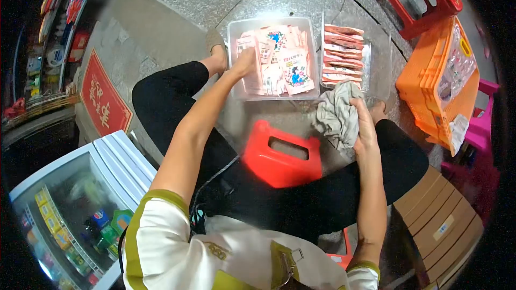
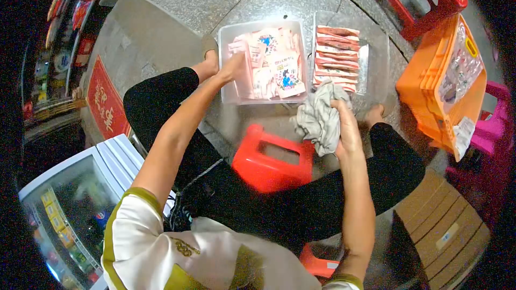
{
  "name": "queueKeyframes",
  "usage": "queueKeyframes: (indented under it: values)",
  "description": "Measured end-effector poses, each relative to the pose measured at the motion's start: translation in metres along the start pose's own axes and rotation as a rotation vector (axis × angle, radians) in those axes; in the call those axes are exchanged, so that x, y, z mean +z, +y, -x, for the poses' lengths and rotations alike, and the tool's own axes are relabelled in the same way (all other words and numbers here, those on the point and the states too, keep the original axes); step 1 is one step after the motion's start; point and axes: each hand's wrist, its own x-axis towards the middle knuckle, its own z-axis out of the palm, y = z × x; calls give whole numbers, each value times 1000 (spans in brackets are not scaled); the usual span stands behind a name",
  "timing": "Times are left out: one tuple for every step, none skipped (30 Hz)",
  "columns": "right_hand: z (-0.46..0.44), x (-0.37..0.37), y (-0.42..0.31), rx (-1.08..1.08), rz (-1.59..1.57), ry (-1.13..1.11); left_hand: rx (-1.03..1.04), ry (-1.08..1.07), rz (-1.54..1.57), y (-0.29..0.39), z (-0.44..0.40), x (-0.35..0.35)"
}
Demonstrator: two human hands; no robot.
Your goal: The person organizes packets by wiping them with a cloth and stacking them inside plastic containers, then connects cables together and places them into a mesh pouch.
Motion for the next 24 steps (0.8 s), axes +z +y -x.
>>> queueKeyframes:
  values:
    - [2,2,-2,-7,-11,8,60,61,-44,-14,0,15]
    - [-1,-2,-2,-35,-15,29,127,126,-87,-16,-1,18]
    - [-5,-8,-2,-66,-17,51,163,158,-101,-20,-2,18]
    - [-8,-13,-3,-98,-18,72,198,190,-114,-17,0,12]
    - [-10,-17,-5,-96,-33,53,233,222,-127,-14,3,4]
    - [-11,-21,-6,-104,-17,51,224,96,-77,-11,3,-6]
    - [-12,-22,-7,-115,0,48,215,-28,-30,-9,1,-16]
    - [-11,-22,-7,-125,16,43,204,-151,16,-7,0,-23]
    - [-9,-21,-8,-129,13,23,232,-172,-54,-10,-4,-22]
    - [-8,-20,-8,-132,33,35,260,-190,-125,-19,-12,-14]
    - [-7,-20,-9,-136,54,46,289,-207,-197,-27,-20,-8]
    - [-7,-20,-9,-141,74,57,223,-232,-92,-35,-25,-8]
    - [-11,-26,-8,-155,74,61,222,-176,-140,-20,-22,-20]
    - [-13,-26,-6,-176,79,66,238,-56,-275,8,-8,-40]
    - [-14,-26,-5,-194,84,71,251,56,-402,35,7,-60]
    - [-15,-25,-4,-212,89,74,263,113,-467,60,15,-80]
    - [-16,-24,-3,-236,81,67,284,165,-521,88,26,-102]
    - [-16,-22,-3,-261,71,61,303,179,-544,112,35,-124]
    - [-16,-22,-2,-287,62,56,322,194,-566,136,44,-145]
    - [-19,-24,-2,-294,62,32,342,207,-588,147,50,-155]
    - [-23,-27,-2,-301,64,7,420,294,-542,146,54,-159]
    - [-26,-27,-3,-310,66,-19,500,381,-494,144,58,-167]
    - [-28,-25,-1,-322,45,-17,579,468,-443,144,61,-173]
    - [-29,-25,-2,-350,72,-25,502,410,-238,146,64,-175]
